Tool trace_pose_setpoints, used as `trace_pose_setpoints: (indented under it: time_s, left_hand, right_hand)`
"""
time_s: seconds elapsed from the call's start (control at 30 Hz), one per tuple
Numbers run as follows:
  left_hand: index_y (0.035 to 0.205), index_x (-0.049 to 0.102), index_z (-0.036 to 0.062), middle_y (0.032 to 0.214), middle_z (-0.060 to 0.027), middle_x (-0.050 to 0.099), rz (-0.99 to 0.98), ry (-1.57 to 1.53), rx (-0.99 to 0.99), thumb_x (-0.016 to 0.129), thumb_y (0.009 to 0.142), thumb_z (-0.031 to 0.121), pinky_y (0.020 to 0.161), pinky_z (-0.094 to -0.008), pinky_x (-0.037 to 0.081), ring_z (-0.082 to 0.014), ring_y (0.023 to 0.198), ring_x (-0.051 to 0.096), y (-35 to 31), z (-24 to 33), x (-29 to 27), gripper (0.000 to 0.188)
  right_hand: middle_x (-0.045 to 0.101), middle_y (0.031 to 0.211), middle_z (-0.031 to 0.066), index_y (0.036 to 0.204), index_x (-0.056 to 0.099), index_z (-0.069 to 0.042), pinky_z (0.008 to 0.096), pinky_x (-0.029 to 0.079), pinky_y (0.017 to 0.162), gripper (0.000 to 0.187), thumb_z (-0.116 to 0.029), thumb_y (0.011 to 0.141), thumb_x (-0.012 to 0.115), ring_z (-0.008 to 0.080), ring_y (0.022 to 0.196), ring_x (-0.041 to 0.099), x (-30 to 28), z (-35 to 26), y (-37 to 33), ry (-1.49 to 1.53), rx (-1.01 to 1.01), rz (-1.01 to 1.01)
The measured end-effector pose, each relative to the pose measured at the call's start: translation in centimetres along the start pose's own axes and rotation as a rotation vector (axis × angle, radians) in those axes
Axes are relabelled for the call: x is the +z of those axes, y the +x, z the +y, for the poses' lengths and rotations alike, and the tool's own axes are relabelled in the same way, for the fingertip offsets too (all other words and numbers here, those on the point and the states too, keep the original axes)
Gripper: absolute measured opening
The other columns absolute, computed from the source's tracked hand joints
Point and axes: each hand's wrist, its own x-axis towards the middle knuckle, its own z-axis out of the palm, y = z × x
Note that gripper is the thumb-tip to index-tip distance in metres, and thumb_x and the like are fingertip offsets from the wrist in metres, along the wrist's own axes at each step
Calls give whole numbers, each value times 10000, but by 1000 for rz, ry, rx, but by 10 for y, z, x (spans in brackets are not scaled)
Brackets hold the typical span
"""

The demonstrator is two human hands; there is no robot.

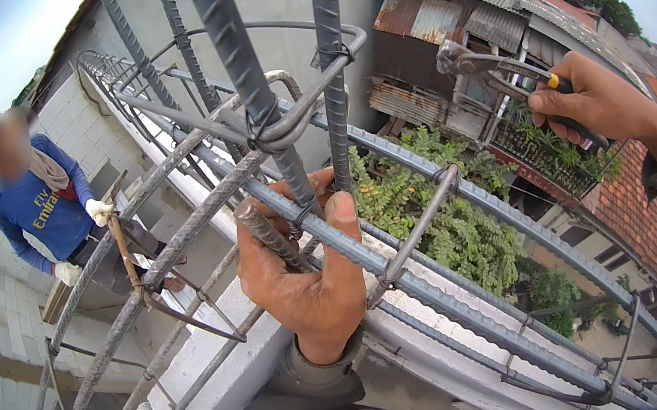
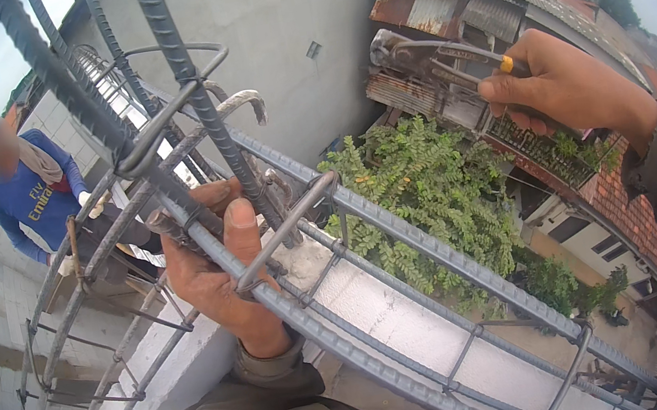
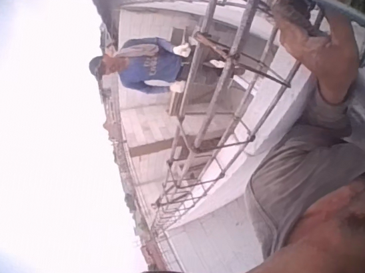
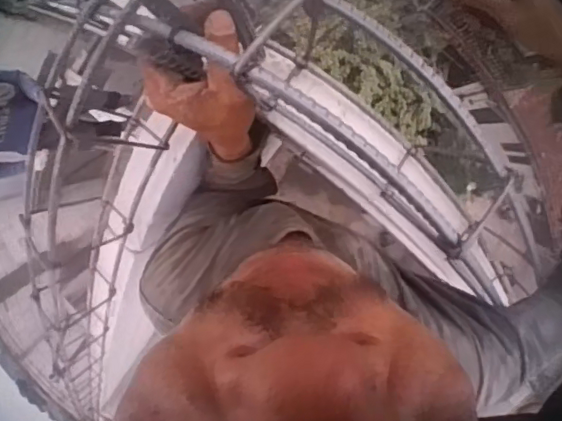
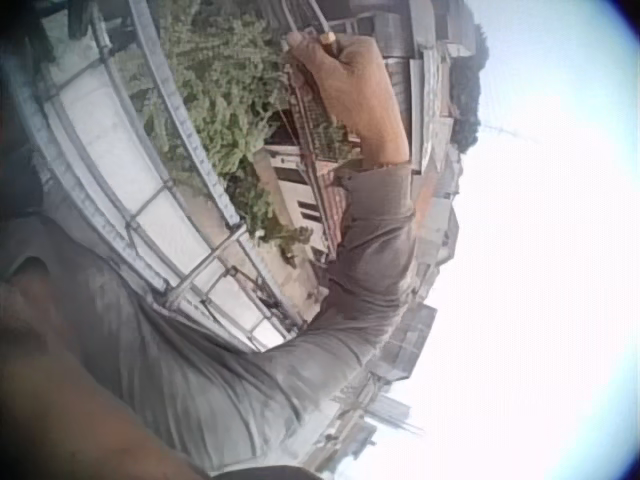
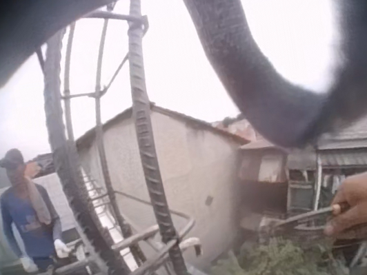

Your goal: The person uses pliers to twist wire ties around the intersections of a rebar cage on a rooftop construction site. They work alongside another person, securing the metal framework.

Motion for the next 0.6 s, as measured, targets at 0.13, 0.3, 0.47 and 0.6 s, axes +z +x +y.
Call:
trace_pose_setpoints:
  time_s: [0.13, 0.3, 0.47, 0.6]
  left_hand:
    - [1053, 617, -77, 881, -160, 744, 49, -23, -26, 808, 838, 27, 692, -283, 556, -155, 738, 707, 5, 3, 4, 306]
    - [999, 618, -84, 814, -163, 728, 51, -105, 31, 811, 828, 36, 650, -311, 558, -194, 702, 728, 7, 8, 14, 284]
    - [958, 619, -51, 791, -144, 718, 28, -121, -20, 797, 839, 65, 643, -326, 555, -214, 688, 731, 3, 21, 16, 243]
    - [990, 627, -47, 845, -105, 704, 16, -48, 55, 783, 876, 100, 647, -299, 563, -167, 713, 689, 8, 9, 8, 243]
  right_hand:
    - [669, 679, 99, 859, 683, 18, 365, 499, 580, 392, -347, 1000, 671, 248, 602, 650, -53, -10, -3, -535, -77, 538]
    - [706, 857, 172, 1149, 684, -20, 438, 531, 710, 254, -232, 1028, 616, 342, 716, 656, -118, -44, -50, -1436, -25, 785]
    - [683, 857, 156, 1155, 673, 0, 410, 525, 712, 291, -253, 1045, 582, 306, 727, 640, -82, -45, -145, -1231, -4, 798]
    - [665, 857, 143, 1160, 664, 16, 388, 520, 714, 323, -270, 1059, 555, 278, 736, 628, -4, -57, -249, -908, 47, 903]
